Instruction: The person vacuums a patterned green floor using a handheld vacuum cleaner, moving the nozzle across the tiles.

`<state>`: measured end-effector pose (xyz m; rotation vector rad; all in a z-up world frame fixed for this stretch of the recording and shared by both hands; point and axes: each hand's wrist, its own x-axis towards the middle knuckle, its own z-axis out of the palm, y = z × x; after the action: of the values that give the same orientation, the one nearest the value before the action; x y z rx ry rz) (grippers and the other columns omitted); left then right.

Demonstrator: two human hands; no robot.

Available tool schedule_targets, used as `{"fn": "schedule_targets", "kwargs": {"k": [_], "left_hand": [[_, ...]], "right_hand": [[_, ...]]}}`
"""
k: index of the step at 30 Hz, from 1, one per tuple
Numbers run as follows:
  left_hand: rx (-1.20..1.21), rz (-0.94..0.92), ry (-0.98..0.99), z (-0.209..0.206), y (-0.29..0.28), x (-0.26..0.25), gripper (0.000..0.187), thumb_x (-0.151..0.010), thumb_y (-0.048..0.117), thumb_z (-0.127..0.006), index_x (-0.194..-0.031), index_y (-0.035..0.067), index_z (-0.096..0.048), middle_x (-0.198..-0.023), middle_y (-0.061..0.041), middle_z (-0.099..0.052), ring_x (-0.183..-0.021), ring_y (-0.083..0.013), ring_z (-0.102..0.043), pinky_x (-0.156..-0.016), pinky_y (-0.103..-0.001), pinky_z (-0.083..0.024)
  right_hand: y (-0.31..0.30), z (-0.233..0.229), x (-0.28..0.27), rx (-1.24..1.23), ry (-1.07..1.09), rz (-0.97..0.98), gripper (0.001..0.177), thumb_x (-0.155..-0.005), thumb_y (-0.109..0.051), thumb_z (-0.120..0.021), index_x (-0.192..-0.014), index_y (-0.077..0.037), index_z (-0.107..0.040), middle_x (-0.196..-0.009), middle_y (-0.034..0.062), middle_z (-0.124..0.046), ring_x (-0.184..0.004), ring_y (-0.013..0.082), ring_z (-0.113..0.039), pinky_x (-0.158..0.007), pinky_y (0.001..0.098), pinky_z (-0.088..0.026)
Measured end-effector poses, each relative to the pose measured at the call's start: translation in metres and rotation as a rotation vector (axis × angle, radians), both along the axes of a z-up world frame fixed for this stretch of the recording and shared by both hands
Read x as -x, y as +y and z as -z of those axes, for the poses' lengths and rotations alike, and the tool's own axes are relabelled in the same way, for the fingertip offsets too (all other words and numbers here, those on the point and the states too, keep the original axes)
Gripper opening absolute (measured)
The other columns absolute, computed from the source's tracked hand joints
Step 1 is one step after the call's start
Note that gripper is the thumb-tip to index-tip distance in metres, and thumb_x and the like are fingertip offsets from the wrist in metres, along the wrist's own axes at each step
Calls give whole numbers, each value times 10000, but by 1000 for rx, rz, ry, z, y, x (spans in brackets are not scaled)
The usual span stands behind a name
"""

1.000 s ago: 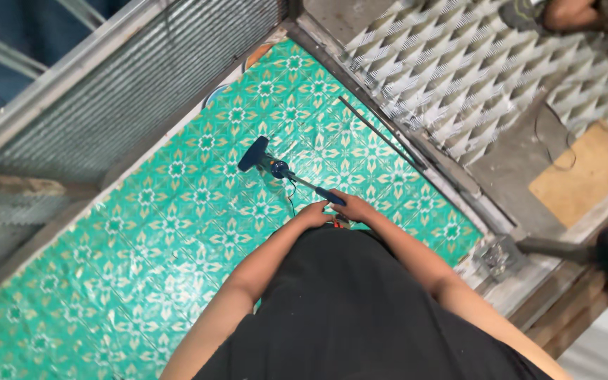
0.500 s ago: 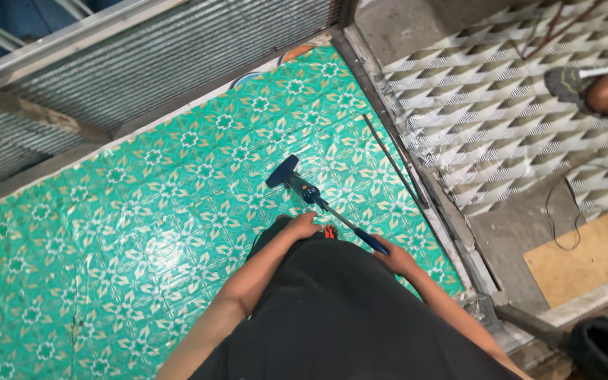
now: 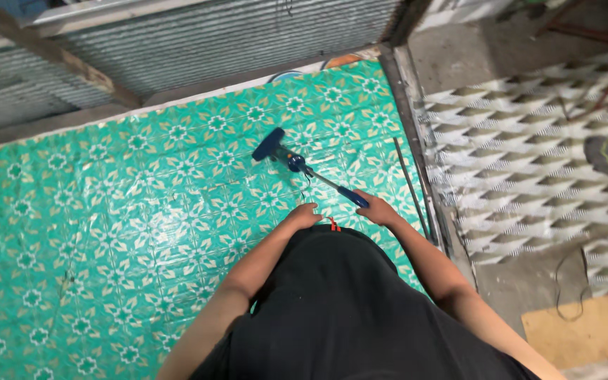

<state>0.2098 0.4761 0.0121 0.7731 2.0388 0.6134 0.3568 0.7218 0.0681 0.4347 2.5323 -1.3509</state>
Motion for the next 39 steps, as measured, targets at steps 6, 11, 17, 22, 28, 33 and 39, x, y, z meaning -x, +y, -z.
{"fn": "schedule_targets", "kwargs": {"k": [6,11,17,22,28,33,39], "left_hand": [[-37,-152,28,9,-14,28,735,-843,469,-726,-1396,10,-574,-1404,-232,-588,-1283,-389,-578,-1060,-438,-467],[-20,-276,-28,1,-26,23,750,-847,483,-708,-1411,9,-566,-1316,-242,-650,-1225,-385,-639,-1036,-436,-506],[-97,-346,123,2,-2,20,633,-860,468,-706,-1322,42,-628,-1312,-237,-633,-1200,-434,-595,-980,-479,-485],[-33,-525,72,41,46,26,698,-834,528,-724,-1333,48,-630,-1236,-227,-699,-1152,-388,-671,-973,-444,-537],[-131,-688,32,65,98,31,769,-784,569,-747,-1355,65,-633,-1195,-213,-718,-1115,-370,-693,-947,-442,-550],[-164,-830,132,46,122,27,763,-821,558,-756,-1350,25,-622,-1272,-231,-680,-1160,-399,-655,-973,-452,-522],[-204,-1188,65,2,142,4,727,-811,482,-718,-1359,16,-610,-1264,-238,-691,-1166,-358,-694,-992,-427,-535]], "right_hand": [[-17,-18,91,49,-366,26,819,-777,-66,-637,-1544,-289,-454,-725,111,-596,-490,211,-554,-467,383,-455],[15,-20,84,162,-340,-14,861,-756,-14,-640,-1552,-263,-428,-699,88,-605,-481,202,-542,-465,370,-445],[117,-39,55,-70,-554,-231,937,-791,14,-654,-1641,-308,-428,-1105,293,-728,-729,285,-636,-630,346,-512],[198,-61,69,33,-220,-507,921,-685,77,-682,-1520,-247,-466,-1454,71,-597,-1153,174,-628,-914,306,-499],[245,-57,169,-55,-348,-649,893,-775,37,-667,-1581,-287,-460,-1203,200,-668,-907,247,-669,-793,371,-538],[216,-30,265,-53,-434,-729,872,-777,10,-651,-1545,-348,-445,-681,82,-626,-444,172,-516,-437,354,-449],[114,6,349,63,-316,-850,783,-821,-83,-758,-1530,-280,-490,-633,46,-584,-397,151,-494,-387,356,-398]]}}
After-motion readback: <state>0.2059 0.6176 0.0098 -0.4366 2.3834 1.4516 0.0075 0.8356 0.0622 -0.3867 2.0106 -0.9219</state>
